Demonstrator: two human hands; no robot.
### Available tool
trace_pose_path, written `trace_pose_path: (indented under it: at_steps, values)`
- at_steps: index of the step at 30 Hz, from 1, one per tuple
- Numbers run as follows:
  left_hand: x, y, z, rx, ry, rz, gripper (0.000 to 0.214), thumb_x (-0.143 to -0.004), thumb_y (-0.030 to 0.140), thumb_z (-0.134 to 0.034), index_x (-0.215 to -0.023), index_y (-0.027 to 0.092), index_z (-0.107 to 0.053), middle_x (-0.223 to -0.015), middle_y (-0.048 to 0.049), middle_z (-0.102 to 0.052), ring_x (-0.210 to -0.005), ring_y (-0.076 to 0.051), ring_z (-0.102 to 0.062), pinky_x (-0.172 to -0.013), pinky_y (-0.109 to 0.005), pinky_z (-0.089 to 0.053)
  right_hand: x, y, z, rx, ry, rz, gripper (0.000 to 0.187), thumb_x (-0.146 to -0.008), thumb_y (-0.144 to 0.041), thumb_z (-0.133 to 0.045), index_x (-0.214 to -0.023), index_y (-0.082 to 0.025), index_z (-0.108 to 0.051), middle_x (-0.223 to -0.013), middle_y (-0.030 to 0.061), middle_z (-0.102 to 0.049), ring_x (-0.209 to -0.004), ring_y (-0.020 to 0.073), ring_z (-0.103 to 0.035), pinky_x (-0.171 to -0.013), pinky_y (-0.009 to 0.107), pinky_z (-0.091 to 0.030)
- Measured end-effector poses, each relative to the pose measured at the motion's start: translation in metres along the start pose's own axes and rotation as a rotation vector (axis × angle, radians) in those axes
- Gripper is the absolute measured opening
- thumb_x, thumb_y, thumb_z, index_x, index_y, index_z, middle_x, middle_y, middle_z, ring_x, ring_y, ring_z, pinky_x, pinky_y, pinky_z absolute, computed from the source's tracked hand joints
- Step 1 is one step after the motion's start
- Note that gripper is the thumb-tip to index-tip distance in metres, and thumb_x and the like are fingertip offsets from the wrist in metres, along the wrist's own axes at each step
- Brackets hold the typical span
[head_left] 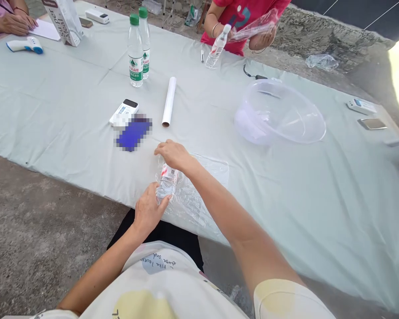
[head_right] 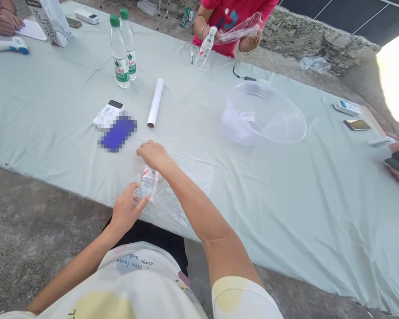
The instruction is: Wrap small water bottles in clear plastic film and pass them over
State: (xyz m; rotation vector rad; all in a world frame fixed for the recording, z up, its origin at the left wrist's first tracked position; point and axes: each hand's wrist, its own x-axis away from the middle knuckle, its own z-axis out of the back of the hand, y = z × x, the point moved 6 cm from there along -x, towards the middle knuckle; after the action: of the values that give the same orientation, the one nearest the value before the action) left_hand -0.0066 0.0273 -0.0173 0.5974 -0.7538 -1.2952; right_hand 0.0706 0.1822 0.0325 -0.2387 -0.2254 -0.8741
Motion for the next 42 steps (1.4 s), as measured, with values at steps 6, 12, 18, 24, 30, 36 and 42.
trace_pose_path:
  at_steps: [6, 12, 18, 24, 30, 36, 42]
  values:
    - [0.0, 0.001, 0.005, 0.131, 0.058, 0.059, 0.031, -0.083, 0.035, -0.067, -0.11, 0.022, -0.06, -0.074, 0.0027, -0.061, -0.063, -0.016, -0.06, -0.064, -0.029, -0.047, -0.039, 0.002, -0.003, 0.06, -0.106, -0.002, 0.033, -0.078, 0.001, -0.053, -0.1, -0.014, -0.073, -0.115, 0.0179, -0.068, -0.103, 0.0287, -0.062, -0.074, 0.035, -0.044]
    - [0.002, 0.004, 0.007, 0.185, 0.157, -0.026, 0.019, -0.083, 0.03, -0.067, -0.098, 0.022, -0.058, -0.108, -0.0038, -0.07, -0.061, -0.009, -0.058, -0.06, -0.026, -0.05, -0.032, 0.028, -0.004, -0.043, -0.093, 0.075, 0.024, -0.076, 0.0, -0.058, -0.083, -0.018, -0.071, -0.1, 0.0087, -0.071, -0.087, 0.0213, -0.063, -0.071, 0.031, -0.037]
    - [0.018, 0.023, -0.01, -0.199, 0.403, -0.583, 0.006, -0.093, 0.018, -0.058, -0.099, 0.019, -0.061, -0.12, -0.0125, -0.068, -0.075, -0.013, -0.066, -0.069, -0.028, -0.055, 0.02, 0.055, 0.005, -0.124, 0.146, 0.181, 0.024, -0.088, -0.005, -0.047, -0.088, -0.021, -0.065, -0.08, 0.0022, -0.067, -0.068, 0.0146, -0.053, -0.063, 0.027, -0.031]
    - [0.048, 0.043, -0.048, -0.362, 0.37, -0.993, 0.02, -0.088, 0.0, -0.058, -0.096, 0.018, -0.063, -0.107, -0.0096, -0.075, -0.067, -0.014, -0.061, -0.061, -0.029, -0.049, 0.087, 0.089, -0.016, -0.254, 0.47, 0.282, 0.026, -0.095, -0.012, -0.046, -0.099, -0.021, -0.07, -0.099, 0.006, -0.071, -0.087, 0.0163, -0.064, -0.074, 0.028, -0.049]
    - [0.065, 0.055, -0.074, -0.46, 0.201, -1.074, 0.017, -0.087, 0.004, -0.061, -0.102, 0.012, -0.065, -0.111, -0.0128, -0.075, -0.073, -0.019, -0.063, -0.064, -0.033, -0.049, 0.149, 0.114, -0.062, -0.299, 0.716, 0.257, 0.039, -0.097, -0.008, -0.039, -0.105, -0.024, -0.073, -0.117, 0.0048, -0.073, -0.111, 0.0171, -0.066, -0.093, 0.034, -0.056]
    - [0.061, 0.056, -0.076, -0.534, 0.145, -1.008, 0.02, -0.09, 0.012, -0.059, -0.109, 0.012, -0.065, -0.113, -0.0143, -0.074, -0.076, -0.021, -0.065, -0.066, -0.036, -0.052, 0.183, 0.125, -0.107, -0.24, 0.701, 0.093, 0.037, -0.095, -0.009, -0.042, -0.109, -0.024, -0.073, -0.126, 0.0044, -0.071, -0.126, 0.0228, -0.06, -0.101, 0.044, -0.052]
    - [0.08, 0.072, -0.052, -0.333, -0.094, -1.143, 0.024, -0.091, 0.008, -0.054, -0.114, 0.014, -0.061, -0.104, -0.0103, -0.075, -0.086, -0.019, -0.07, -0.068, -0.029, -0.055, 0.215, 0.139, -0.076, -0.293, 1.023, -0.24, 0.03, -0.091, -0.008, -0.046, -0.097, -0.023, -0.072, -0.105, 0.0066, -0.075, -0.102, 0.0224, -0.069, -0.09, 0.042, -0.054]
